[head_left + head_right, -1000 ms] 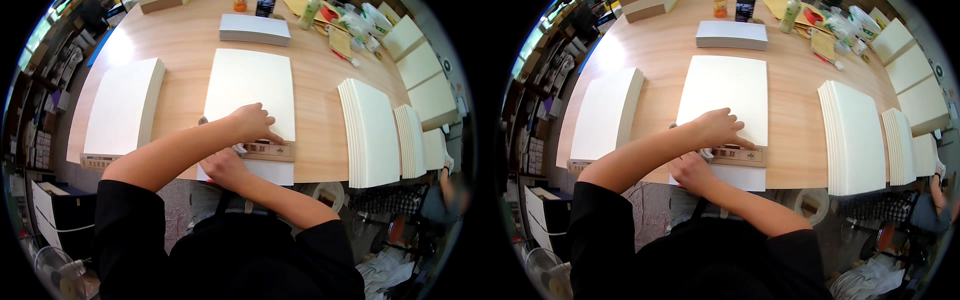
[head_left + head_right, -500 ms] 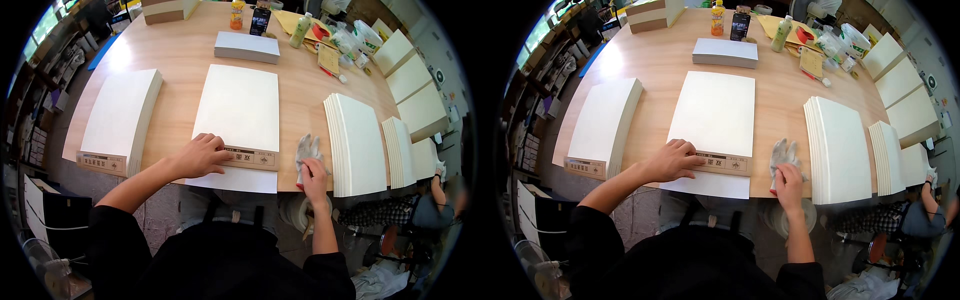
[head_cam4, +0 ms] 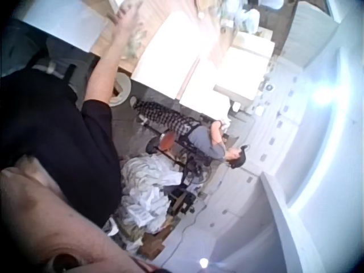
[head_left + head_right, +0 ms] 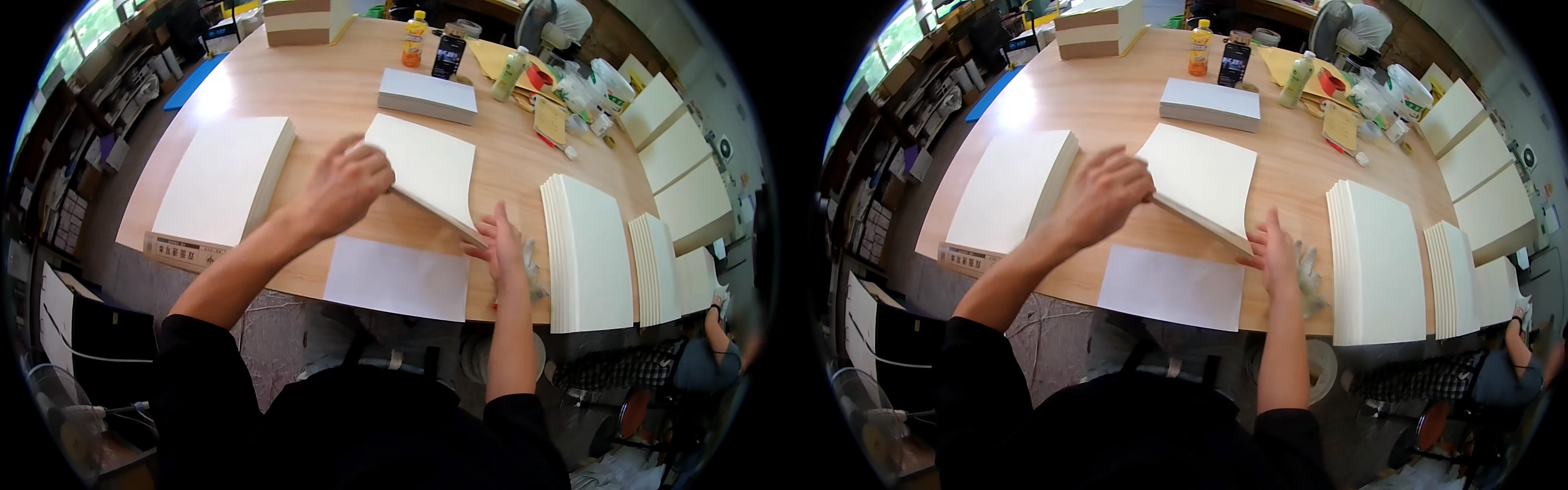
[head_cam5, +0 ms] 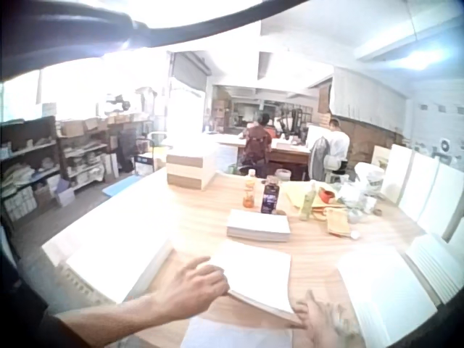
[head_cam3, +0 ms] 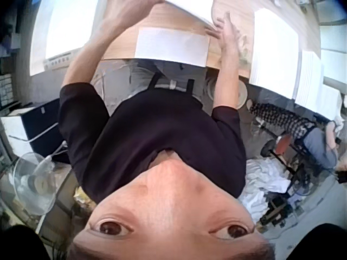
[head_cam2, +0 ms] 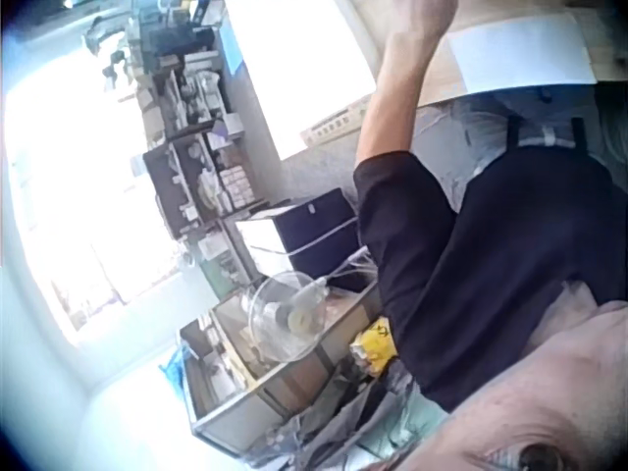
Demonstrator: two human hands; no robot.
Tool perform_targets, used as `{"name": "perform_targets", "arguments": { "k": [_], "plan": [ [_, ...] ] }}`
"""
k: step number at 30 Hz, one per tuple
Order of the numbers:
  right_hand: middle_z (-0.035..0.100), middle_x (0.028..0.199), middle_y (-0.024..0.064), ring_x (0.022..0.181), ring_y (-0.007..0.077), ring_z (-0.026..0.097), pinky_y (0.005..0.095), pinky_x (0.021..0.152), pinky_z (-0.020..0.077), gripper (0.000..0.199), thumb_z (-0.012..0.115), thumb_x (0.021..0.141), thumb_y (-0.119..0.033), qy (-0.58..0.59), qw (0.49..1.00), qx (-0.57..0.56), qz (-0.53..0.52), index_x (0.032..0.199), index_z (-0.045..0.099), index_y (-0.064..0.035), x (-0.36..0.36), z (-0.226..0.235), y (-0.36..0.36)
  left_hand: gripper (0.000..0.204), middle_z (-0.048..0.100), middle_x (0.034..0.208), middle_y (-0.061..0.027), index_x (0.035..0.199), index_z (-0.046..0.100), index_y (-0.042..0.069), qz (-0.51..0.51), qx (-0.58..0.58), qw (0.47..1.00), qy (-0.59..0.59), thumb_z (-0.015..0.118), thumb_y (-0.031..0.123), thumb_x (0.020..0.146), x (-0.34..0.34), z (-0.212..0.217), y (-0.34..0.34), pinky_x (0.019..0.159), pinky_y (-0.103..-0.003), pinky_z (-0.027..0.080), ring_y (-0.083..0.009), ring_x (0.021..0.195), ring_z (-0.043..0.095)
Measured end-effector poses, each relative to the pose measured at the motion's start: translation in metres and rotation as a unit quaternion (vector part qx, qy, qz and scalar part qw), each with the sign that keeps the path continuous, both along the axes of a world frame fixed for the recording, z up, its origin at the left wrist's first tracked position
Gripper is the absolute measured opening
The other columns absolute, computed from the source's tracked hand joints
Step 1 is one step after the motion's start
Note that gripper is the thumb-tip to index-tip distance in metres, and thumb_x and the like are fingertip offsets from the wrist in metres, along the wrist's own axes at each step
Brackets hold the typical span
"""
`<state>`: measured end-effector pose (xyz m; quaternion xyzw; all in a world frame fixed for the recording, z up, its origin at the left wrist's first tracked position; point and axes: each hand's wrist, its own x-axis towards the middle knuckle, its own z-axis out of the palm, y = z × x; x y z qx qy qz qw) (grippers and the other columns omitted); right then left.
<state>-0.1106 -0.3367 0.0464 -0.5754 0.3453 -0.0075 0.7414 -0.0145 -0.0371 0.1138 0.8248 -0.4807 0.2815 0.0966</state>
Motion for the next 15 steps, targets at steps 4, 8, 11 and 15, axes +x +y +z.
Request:
{"name": "perform_targets", "arguments": {
  "k": [4,8,11,15],
  "plan": [
    [0.068,0.133,0.0151,0.115,0.0270,0.071,0.0382,0.093,0.0627,0.048,0.060,0.108,-0.025,-0.151,0.944,0.281,0.084,0.144,0.050,0.0059,0.057,-0.071,0.034,0.005,0.077,0.106,-0.0024,0.090,0.075,0.012,-0.014,-0.033,0.998,-0.059,0.077,0.013,0.086,-0.009,0.043,0.057,0.117,-0.048,0.046,-0.0197,0.122,0.069],
    [0.067,0.135,0.0131,0.118,0.0263,0.070,0.0402,0.097,0.0620,0.040,0.058,0.108,-0.014,-0.231,0.925,0.271,0.133,0.145,0.051,-0.0005,0.088,-0.074,0.108,0.008,0.079,0.113,-0.0015,0.092,0.079,0.013,0.058,-0.077,0.991,-0.090,0.077,0.010,0.085,-0.043,0.026,0.146,0.119,-0.047,0.046,-0.0225,0.124,0.070],
    [0.067,0.135,0.0105,0.119,0.0241,0.069,0.0401,0.097,0.0620,0.038,0.058,0.108,-0.008,-0.271,0.906,0.273,0.178,0.146,0.052,-0.0049,0.104,-0.018,0.185,0.019,0.078,0.122,-0.0045,0.105,0.082,0.012,0.168,-0.083,0.977,-0.104,0.074,0.010,0.088,-0.071,-0.003,0.222,0.120,-0.048,0.043,-0.0276,0.129,0.067],
    [0.066,0.135,0.0081,0.117,0.0210,0.069,0.0396,0.095,0.0624,0.037,0.059,0.108,-0.006,-0.298,0.885,0.273,0.232,0.144,0.053,-0.0072,0.141,0.001,0.265,0.035,0.073,0.135,-0.0095,0.122,0.079,0.010,0.308,-0.085,0.944,-0.087,0.074,0.022,0.090,-0.084,-0.050,0.308,0.122,-0.050,0.040,-0.0320,0.135,0.062]
  ]
}}
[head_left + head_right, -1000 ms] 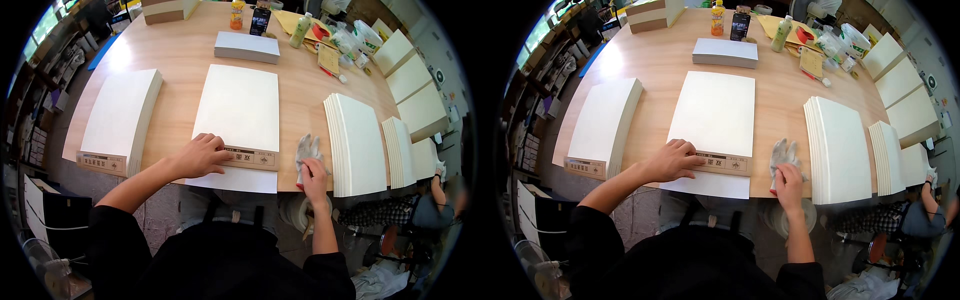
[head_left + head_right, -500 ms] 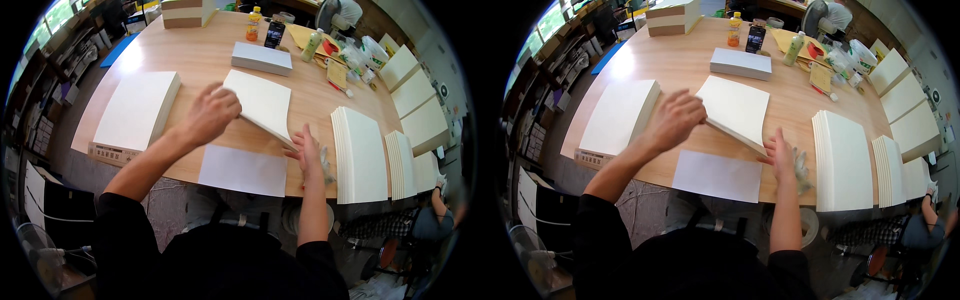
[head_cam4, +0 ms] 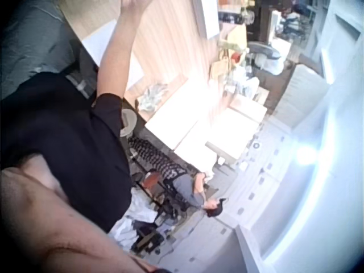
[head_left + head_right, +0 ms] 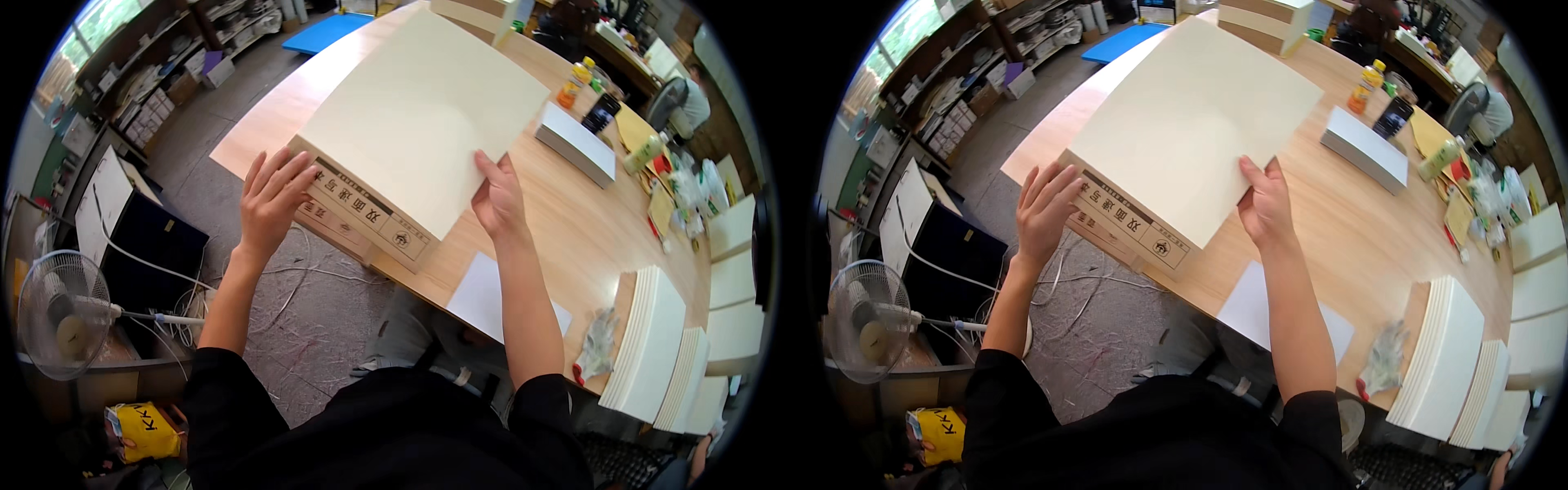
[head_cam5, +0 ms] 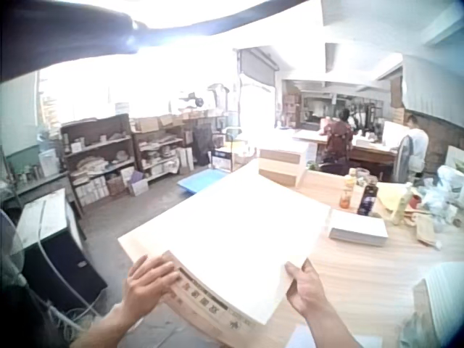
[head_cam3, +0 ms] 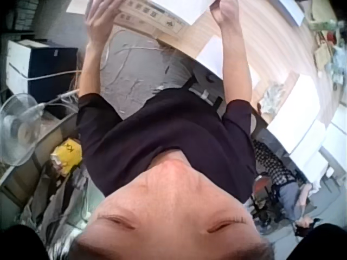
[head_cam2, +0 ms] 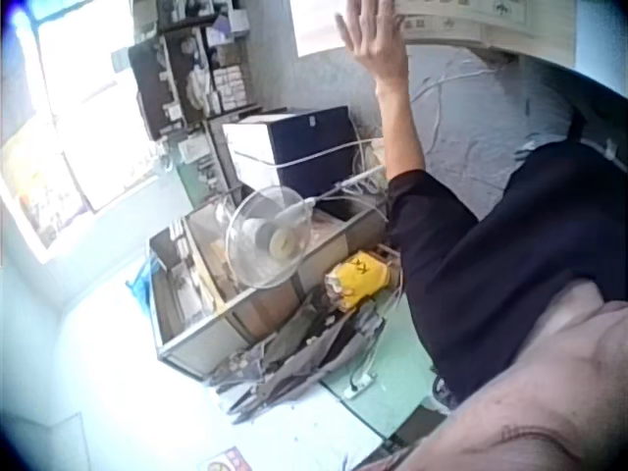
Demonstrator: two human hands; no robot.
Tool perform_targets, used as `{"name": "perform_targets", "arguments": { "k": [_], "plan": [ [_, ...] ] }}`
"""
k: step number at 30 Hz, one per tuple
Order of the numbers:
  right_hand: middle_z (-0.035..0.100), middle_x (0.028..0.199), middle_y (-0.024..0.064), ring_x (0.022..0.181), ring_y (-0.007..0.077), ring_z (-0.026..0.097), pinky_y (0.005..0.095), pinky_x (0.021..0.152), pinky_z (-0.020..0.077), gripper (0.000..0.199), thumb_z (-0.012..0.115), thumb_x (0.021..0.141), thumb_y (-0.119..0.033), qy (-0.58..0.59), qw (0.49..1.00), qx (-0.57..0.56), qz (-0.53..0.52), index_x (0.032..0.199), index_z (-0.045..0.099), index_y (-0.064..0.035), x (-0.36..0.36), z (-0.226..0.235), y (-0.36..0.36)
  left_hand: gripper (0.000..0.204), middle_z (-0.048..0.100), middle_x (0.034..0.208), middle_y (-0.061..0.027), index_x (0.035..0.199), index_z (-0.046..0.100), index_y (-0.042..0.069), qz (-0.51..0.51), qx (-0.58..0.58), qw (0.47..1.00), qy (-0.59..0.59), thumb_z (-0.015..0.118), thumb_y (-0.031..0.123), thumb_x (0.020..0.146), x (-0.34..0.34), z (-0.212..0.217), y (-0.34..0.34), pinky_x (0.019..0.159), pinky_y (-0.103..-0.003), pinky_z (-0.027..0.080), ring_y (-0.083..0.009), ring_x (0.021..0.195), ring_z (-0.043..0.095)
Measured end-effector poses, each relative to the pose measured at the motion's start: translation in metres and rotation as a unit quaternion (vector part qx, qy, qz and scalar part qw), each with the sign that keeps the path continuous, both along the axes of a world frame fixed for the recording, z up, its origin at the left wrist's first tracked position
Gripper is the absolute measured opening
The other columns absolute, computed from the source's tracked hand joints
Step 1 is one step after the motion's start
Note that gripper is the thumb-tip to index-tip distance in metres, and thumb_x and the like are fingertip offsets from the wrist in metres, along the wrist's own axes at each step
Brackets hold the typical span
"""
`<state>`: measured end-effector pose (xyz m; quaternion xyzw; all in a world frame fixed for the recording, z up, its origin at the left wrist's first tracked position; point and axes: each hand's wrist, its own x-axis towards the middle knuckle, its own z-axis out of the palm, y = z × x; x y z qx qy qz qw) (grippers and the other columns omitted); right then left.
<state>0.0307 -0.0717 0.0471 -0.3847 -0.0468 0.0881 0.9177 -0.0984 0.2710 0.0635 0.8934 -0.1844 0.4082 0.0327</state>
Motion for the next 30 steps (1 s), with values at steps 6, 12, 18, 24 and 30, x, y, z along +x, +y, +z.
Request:
{"name": "perform_targets", "arguments": {
  "k": [6,12,18,24,30],
  "plan": [
    [0.071,0.123,0.0088,0.104,0.0189,0.072,0.0401,0.089,0.0644,0.032,0.064,0.107,-0.016,0.046,0.984,-0.147,0.091,0.134,0.057,-0.0014,0.029,-0.035,0.064,0.062,0.065,0.148,-0.0128,0.133,0.074,0.011,0.032,-0.220,0.966,0.132,0.087,0.034,0.077,-0.008,-0.063,0.074,0.116,-0.045,0.047,-0.0324,0.140,0.058],
    [0.073,0.116,0.0150,0.100,0.0223,0.074,0.0414,0.088,0.0652,0.032,0.065,0.107,-0.022,0.004,0.947,-0.288,0.141,0.124,0.062,0.0056,0.033,-0.028,0.068,0.073,0.065,0.148,-0.0122,0.137,0.071,0.005,-0.038,-0.443,0.862,0.243,0.092,0.031,0.072,-0.004,-0.077,0.096,0.113,-0.038,0.051,-0.0260,0.136,0.061],
    [0.076,0.108,0.0148,0.093,0.0234,0.075,0.0386,0.086,0.0648,0.036,0.062,0.109,-0.031,0.055,0.934,-0.282,0.211,0.118,0.065,0.0032,0.042,-0.017,0.049,0.075,0.067,0.144,-0.0098,0.138,0.069,0.004,-0.026,-0.503,0.818,0.277,0.095,0.026,0.071,0.003,-0.087,0.107,0.113,-0.037,0.051,-0.0222,0.133,0.062],
    [0.075,0.100,0.0095,0.082,0.0160,0.072,0.0291,0.070,0.0578,0.039,0.058,0.110,-0.039,0.036,0.899,-0.435,-0.026,0.107,0.068,-0.0021,0.071,-0.046,-0.017,0.081,0.062,0.148,-0.0169,0.151,0.056,0.001,-0.074,-0.563,0.787,0.241,0.081,0.050,0.091,-0.003,-0.089,0.095,0.115,-0.039,0.048,-0.0266,0.137,0.059],
    [0.075,0.109,0.0039,0.100,0.0123,0.067,0.0282,0.086,0.0520,0.047,0.056,0.110,-0.048,-0.007,0.943,-0.308,-0.130,0.117,0.072,-0.0046,0.162,-0.088,-0.024,0.074,0.062,0.146,-0.0202,0.148,0.053,-0.005,-0.093,-0.777,0.616,0.085,0.038,0.058,0.112,0.041,-0.128,0.084,0.114,-0.043,0.048,-0.0302,0.132,0.061]
  ]
}}
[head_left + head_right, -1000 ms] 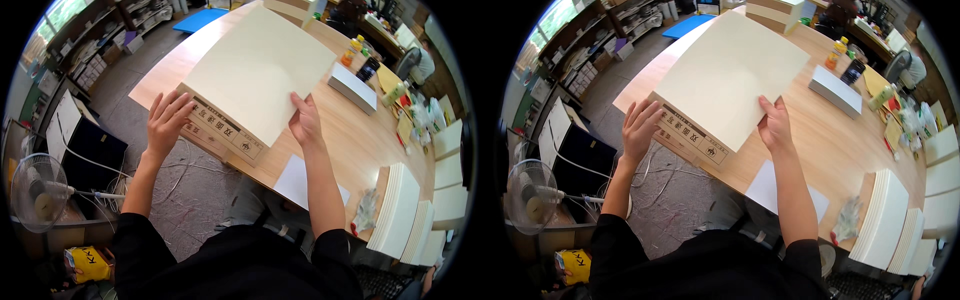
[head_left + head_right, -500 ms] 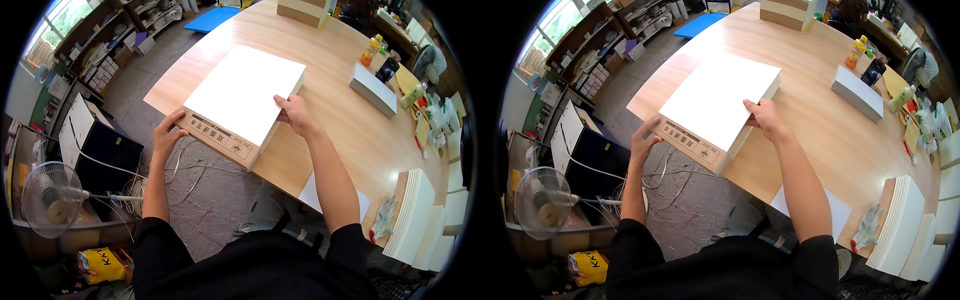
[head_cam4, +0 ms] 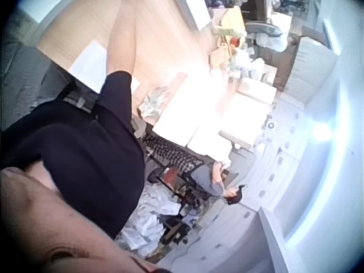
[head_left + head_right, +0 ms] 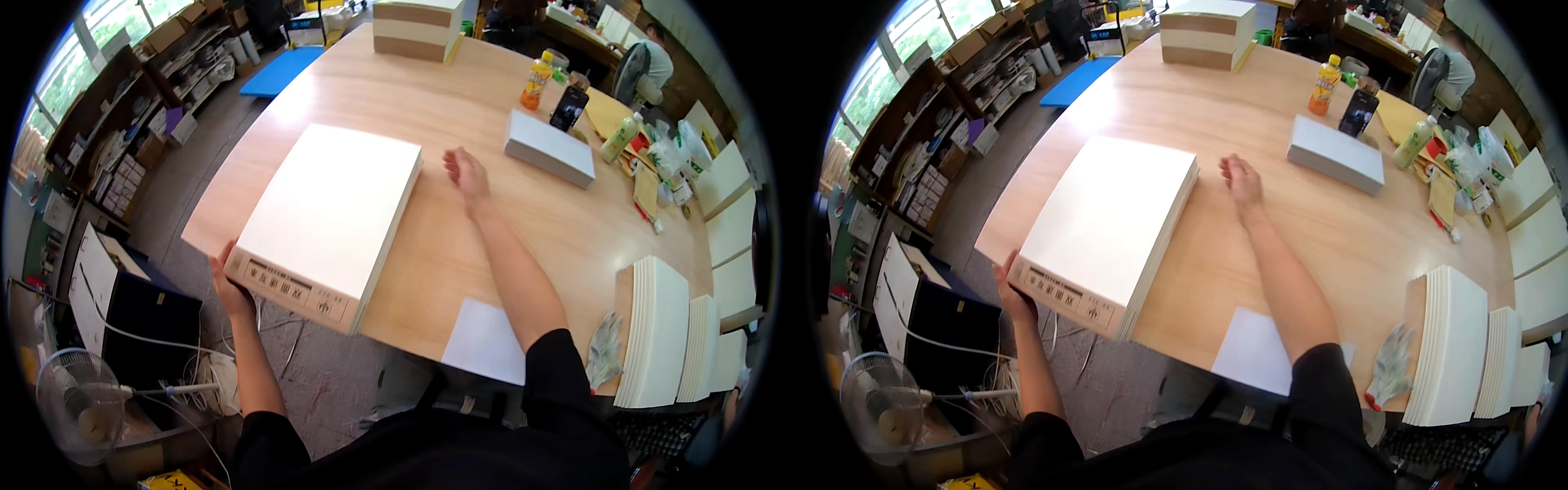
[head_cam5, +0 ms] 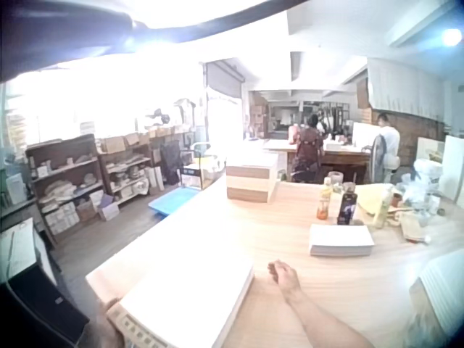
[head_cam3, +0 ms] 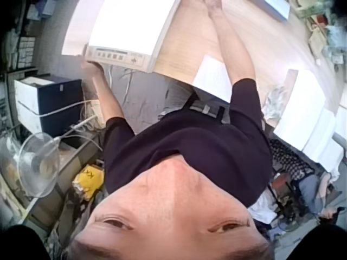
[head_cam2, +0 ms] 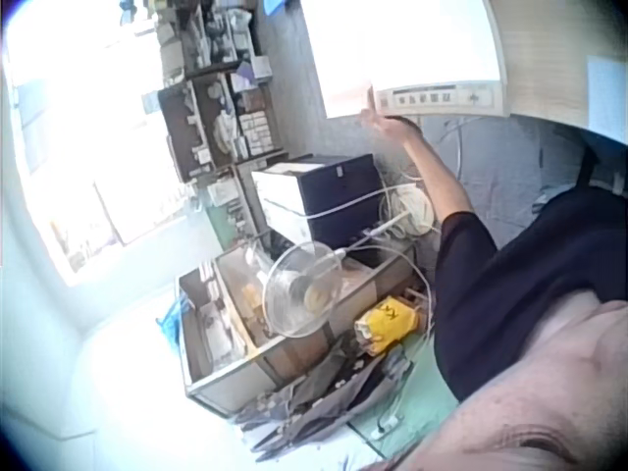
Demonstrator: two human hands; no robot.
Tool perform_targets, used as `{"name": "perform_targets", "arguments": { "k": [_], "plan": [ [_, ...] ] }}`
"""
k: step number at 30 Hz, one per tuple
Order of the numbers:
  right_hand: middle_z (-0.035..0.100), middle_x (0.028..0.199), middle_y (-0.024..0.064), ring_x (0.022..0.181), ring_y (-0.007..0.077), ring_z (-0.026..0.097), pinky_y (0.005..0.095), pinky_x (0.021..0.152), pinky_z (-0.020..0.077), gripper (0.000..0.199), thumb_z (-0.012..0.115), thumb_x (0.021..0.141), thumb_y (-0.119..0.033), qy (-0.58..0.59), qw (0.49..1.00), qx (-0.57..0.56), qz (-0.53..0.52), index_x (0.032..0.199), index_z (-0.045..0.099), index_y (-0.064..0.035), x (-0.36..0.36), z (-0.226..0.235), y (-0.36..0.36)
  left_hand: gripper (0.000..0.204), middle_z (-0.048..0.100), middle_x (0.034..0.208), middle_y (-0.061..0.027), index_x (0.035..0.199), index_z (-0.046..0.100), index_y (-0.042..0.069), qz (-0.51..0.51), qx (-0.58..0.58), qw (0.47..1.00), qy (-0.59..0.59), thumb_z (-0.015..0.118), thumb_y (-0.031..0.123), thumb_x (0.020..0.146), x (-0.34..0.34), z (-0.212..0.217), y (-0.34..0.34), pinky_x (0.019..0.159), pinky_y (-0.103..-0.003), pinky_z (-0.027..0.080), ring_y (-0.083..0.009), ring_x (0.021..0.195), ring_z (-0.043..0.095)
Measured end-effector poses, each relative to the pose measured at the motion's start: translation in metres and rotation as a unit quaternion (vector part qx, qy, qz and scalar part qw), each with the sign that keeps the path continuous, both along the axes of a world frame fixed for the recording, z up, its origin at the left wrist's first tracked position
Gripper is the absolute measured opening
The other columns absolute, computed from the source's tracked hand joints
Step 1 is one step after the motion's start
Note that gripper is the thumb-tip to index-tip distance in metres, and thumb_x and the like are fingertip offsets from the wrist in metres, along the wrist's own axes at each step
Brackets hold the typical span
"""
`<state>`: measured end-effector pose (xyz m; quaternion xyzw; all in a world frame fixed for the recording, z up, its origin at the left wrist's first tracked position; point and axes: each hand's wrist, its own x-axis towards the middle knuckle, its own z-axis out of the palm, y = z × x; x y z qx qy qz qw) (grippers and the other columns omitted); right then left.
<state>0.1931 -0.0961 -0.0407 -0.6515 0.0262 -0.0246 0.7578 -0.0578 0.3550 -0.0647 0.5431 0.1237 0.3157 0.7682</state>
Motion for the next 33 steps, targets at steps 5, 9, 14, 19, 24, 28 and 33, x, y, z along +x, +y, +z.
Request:
{"name": "perform_targets", "arguments": {
  "k": [5,9,14,19,24,28,33],
  "plan": [
    [0.077,0.106,0.0107,0.096,0.0221,0.069,0.0367,0.088,0.0534,0.070,0.048,0.107,-0.061,0.002,0.994,0.110,0.007,0.110,0.075,0.0030,0.061,-0.020,0.056,0.071,0.068,0.135,-0.0216,0.136,0.060,-0.007,0.047,-0.099,0.994,-0.021,0.033,0.054,0.113,0.025,-0.006,-0.021,0.108,-0.046,0.053,-0.0330,0.124,0.065],
    [0.076,0.085,0.0140,0.081,0.0232,0.070,0.0361,0.081,0.0554,0.070,0.046,0.105,-0.056,-0.016,0.990,0.124,-0.064,0.087,0.076,0.0052,0.040,-0.001,0.109,0.076,0.071,0.127,-0.0230,0.129,0.064,-0.008,0.102,-0.124,0.987,-0.011,0.032,0.058,0.110,0.014,-0.005,-0.013,0.104,-0.049,0.056,-0.0351,0.117,0.068],
    [0.075,0.086,0.0128,0.085,0.0217,0.067,0.0338,0.084,0.0506,0.066,0.048,0.104,-0.054,0.009,0.993,0.110,0.040,0.084,0.075,0.0031,0.030,0.010,0.093,0.072,0.071,0.128,-0.0216,0.127,0.064,-0.005,0.124,-0.116,0.985,-0.016,0.029,0.055,0.111,0.011,0.016,-0.033,0.105,-0.049,0.056,-0.0337,0.118,0.068],
    [0.075,0.087,0.0136,0.088,0.0246,0.068,0.0372,0.086,0.0510,0.063,0.046,0.102,-0.050,0.014,0.994,0.110,-0.023,0.088,0.077,0.0027,0.032,0.008,0.100,0.070,0.070,0.129,-0.0181,0.131,0.065,-0.003,0.123,-0.117,0.985,0.009,0.025,0.051,0.111,0.011,0.013,-0.029,0.108,-0.048,0.052,-0.0333,0.122,0.066],
    [0.075,0.088,0.0147,0.087,0.0239,0.068,0.0370,0.084,0.0525,0.059,0.043,0.101,-0.042,0.009,0.995,0.096,-0.029,0.088,0.076,0.0052,0.031,0.004,0.097,0.068,0.070,0.129,-0.0169,0.130,0.067,-0.003,0.133,-0.106,0.985,0.020,0.025,0.047,0.110,0.011,0.010,-0.025,0.108,-0.046,0.050,-0.0325,0.120,0.066],
    [0.076,0.092,0.0152,0.088,0.0234,0.068,0.0369,0.083,0.0528,0.055,0.043,0.099,-0.037,0.021,0.995,0.095,-0.022,0.089,0.076,0.0066,0.021,0.013,0.100,0.068,0.071,0.126,-0.0168,0.127,0.069,-0.003,0.112,-0.100,0.989,0.003,0.025,0.046,0.109,0.003,-0.001,-0.010,0.108,-0.046,0.050,-0.0323,0.119,0.067],
    [0.077,0.096,0.0131,0.093,0.0232,0.069,0.0372,0.087,0.0532,0.055,0.050,0.104,-0.045,-0.048,0.998,0.033,-0.015,0.097,0.077,0.0031,0.041,-0.001,0.070,0.066,0.072,0.124,-0.0159,0.128,0.068,-0.002,0.099,-0.105,0.990,-0.008,0.026,0.045,0.110,0.011,0.008,-0.031,0.107,-0.045,0.051,-0.0309,0.118,0.067]
  ]
}}
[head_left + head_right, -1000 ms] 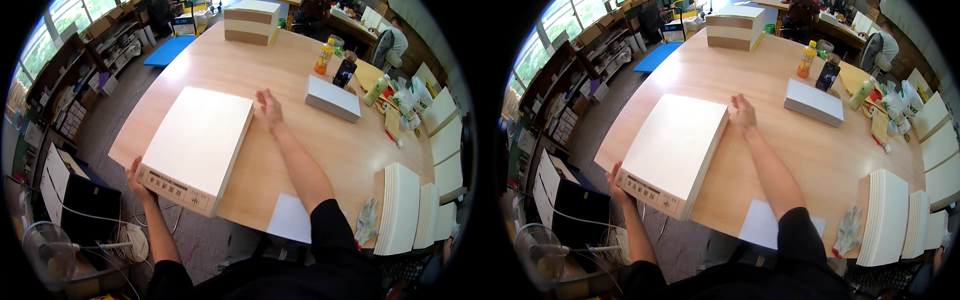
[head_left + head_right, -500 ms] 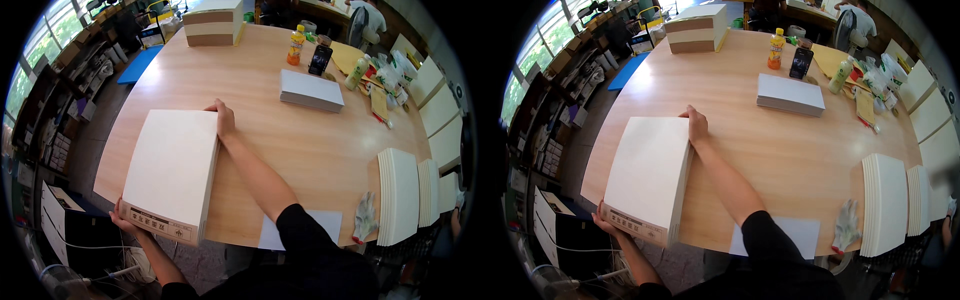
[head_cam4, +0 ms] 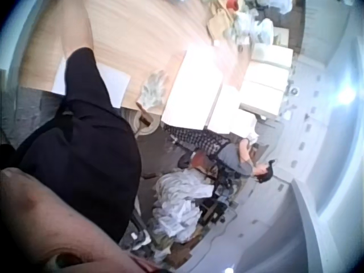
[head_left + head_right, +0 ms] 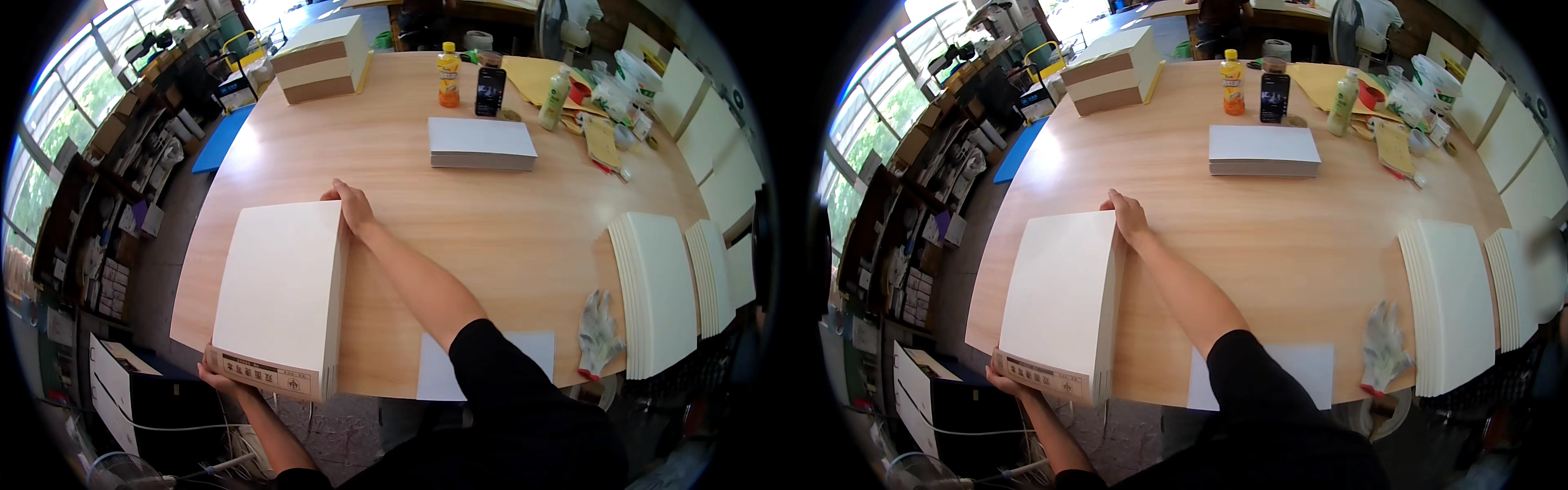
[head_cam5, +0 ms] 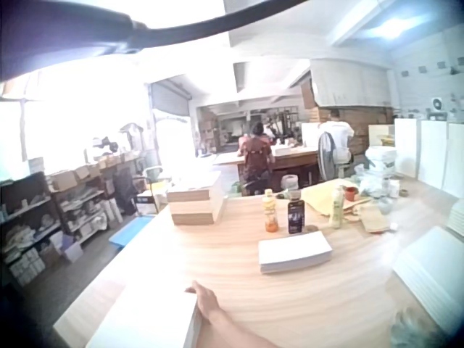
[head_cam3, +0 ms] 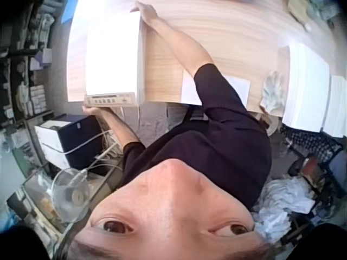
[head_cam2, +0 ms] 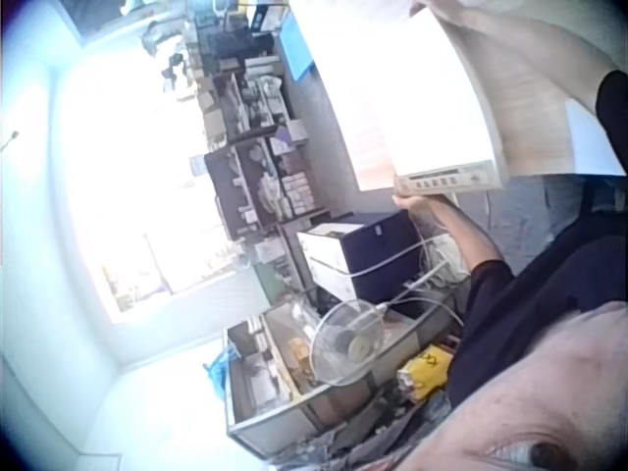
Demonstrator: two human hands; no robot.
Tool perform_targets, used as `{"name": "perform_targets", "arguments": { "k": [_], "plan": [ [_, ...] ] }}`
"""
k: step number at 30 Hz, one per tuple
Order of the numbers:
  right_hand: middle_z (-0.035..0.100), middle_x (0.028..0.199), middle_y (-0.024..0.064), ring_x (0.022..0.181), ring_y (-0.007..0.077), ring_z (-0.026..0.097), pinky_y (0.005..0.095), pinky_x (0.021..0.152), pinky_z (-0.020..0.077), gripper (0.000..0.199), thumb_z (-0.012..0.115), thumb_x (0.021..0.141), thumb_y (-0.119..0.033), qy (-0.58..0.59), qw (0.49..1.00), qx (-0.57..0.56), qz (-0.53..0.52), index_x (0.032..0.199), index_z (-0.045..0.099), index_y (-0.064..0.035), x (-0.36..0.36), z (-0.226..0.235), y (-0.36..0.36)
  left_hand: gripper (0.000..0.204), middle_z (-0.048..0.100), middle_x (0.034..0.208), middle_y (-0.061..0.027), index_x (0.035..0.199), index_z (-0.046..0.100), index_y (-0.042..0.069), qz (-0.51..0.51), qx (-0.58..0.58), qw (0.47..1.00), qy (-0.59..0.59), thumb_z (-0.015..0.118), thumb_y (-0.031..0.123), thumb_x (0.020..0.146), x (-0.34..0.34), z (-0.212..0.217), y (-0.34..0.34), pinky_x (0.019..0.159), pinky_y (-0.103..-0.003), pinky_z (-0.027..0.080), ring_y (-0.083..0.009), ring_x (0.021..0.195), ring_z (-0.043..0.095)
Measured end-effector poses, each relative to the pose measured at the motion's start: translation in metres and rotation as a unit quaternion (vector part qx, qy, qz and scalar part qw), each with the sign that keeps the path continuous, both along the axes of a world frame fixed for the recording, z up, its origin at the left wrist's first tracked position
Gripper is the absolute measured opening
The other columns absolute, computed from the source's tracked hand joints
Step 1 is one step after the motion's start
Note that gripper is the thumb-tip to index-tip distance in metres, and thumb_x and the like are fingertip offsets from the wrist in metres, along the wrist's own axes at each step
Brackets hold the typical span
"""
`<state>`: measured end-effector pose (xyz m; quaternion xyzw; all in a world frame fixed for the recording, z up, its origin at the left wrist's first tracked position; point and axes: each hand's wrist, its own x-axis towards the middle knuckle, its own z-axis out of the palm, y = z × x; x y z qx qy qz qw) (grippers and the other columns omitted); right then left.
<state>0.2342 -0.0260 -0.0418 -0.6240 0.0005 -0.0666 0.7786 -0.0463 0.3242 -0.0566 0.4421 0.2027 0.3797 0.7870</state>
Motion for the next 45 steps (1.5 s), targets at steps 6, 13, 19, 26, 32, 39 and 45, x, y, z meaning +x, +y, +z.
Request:
{"name": "perform_targets", "arguments": {
  "k": [6,13,19,26,32,39,45],
  "plan": [
    [0.075,0.083,0.0085,0.081,0.0170,0.066,0.0345,0.078,0.0524,0.050,0.061,0.104,-0.048,-0.035,0.980,-0.186,0.066,0.093,0.076,-0.0014,-0.069,0.037,-0.150,0.058,0.072,0.124,-0.0178,0.130,0.064,-0.003,0.140,0.050,0.989,-0.024,0.028,0.037,0.111,-0.018,0.029,0.039,0.114,-0.045,0.050,-0.0303,0.120,0.067],
    [0.074,0.090,0.0150,0.085,0.0296,0.072,0.0393,0.079,0.0561,0.029,0.069,0.100,-0.029,0.031,0.884,-0.457,-0.099,0.098,0.076,-0.0013,-0.321,0.080,-0.318,0.047,0.069,0.109,-0.0178,0.119,0.062,-0.007,0.022,0.486,0.842,-0.235,0.037,0.031,0.108,-0.031,0.134,-0.165,0.102,-0.045,0.055,-0.0304,0.107,0.069],
    [0.074,0.099,0.0151,0.092,0.0346,0.072,0.0421,0.081,0.0585,0.010,0.075,0.095,-0.014,-0.110,0.856,-0.464,-0.201,0.096,0.072,-0.0039,-0.457,0.065,-0.296,0.036,0.076,0.108,-0.0133,0.133,0.062,-0.003,-0.487,0.493,0.687,-0.218,0.065,-0.001,0.097,-0.021,0.173,-0.453,0.099,-0.039,0.053,-0.0226,0.104,0.072],
    [0.075,0.111,0.0146,0.093,0.0351,0.075,0.0413,0.080,0.0605,0.017,0.076,0.094,-0.014,-0.055,0.833,-0.460,-0.303,0.105,0.072,-0.0018,-0.539,0.093,-0.321,0.027,0.074,0.110,-0.0097,0.109,0.074,0.009,-0.551,0.561,0.401,-0.470,0.081,0.024,0.087,-0.068,0.116,-0.694,0.099,-0.043,0.053,-0.0315,0.109,0.069],
    [0.055,0.151,0.0188,0.100,0.0378,0.073,0.0457,0.080,0.0600,0.035,0.077,0.093,-0.023,0.140,0.712,-0.591,-0.353,0.118,0.066,-0.0009,-0.583,0.099,-0.347,0.045,0.069,0.125,-0.0075,0.113,0.077,0.014,-0.522,0.585,0.349,-0.513,0.087,0.033,0.074,-0.081,0.101,-0.755,0.113,-0.041,0.045,-0.0285,0.127,0.061],
    [0.048,0.157,0.0180,0.081,0.0338,0.075,0.0437,0.063,0.0595,0.040,0.080,0.090,-0.028,0.156,0.689,-0.615,-0.351,0.115,0.065,-0.0003,-0.591,0.076,-0.352,0.021,0.062,0.096,-0.0055,0.091,0.064,0.008,-0.362,0.560,0.256,-0.699,0.073,0.025,0.081,-0.079,0.100,-0.751,0.092,-0.037,0.055,-0.0239,0.102,0.065],
    [0.048,0.157,0.0182,0.077,0.0347,0.075,0.0443,0.062,0.0599,0.038,0.080,0.091,-0.029,0.151,0.686,-0.612,-0.363,0.112,0.066,-0.0003,-0.588,0.077,-0.352,0.021,0.064,0.106,-0.0083,0.097,0.061,0.006,-0.389,0.553,0.399,-0.620,0.070,0.019,0.083,-0.103,0.099,-0.750,0.107,-0.042,0.050,-0.0282,0.116,0.064]
  ]
}}
